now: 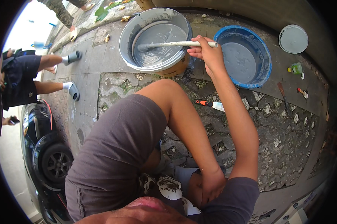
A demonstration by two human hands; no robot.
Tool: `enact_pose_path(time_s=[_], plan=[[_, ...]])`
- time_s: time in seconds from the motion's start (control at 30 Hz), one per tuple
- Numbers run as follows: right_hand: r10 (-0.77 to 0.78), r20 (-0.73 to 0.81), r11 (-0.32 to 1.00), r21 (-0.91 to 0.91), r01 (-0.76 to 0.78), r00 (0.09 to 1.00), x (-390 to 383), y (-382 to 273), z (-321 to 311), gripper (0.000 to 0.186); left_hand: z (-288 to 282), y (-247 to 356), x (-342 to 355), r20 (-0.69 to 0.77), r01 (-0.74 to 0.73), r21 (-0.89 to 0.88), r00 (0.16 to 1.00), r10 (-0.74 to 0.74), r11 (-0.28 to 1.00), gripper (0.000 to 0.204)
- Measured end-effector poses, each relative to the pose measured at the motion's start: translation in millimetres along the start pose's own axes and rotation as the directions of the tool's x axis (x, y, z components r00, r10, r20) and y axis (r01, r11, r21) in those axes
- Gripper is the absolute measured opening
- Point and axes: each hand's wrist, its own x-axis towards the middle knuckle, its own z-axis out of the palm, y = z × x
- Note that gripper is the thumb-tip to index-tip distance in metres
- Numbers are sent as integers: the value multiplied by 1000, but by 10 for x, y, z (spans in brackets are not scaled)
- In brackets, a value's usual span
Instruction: Mixing grey paint in buckets and cleaning paint brushes outdoors.
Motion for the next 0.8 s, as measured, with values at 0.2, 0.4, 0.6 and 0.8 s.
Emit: enact_pose_path(time_s=[0.2, 0.4, 0.6, 0.8], plan=[[61, -27, 967, 251, -52, 998, -108, -27, -169, 36, 79, -42, 49, 127, -25, -40, 991, 30, 999, 40], [21, -59, 976, 218, -7, 998, -183, -255, -289, 37, -106, -56, 109, 164, -25, -49, 986, 33, 998, 46], [1, -78, 970, 243, 18, 997, -261, -402, -495, 36, 133, -56, 153, 31, -34, -24, 999, 34, 999, 21], [-28, -82, 956, 289, 50, 996, -420, -561, -790, 35, 231, -62, 259, -23, -45, 4, 999, 45, 999, 13]])
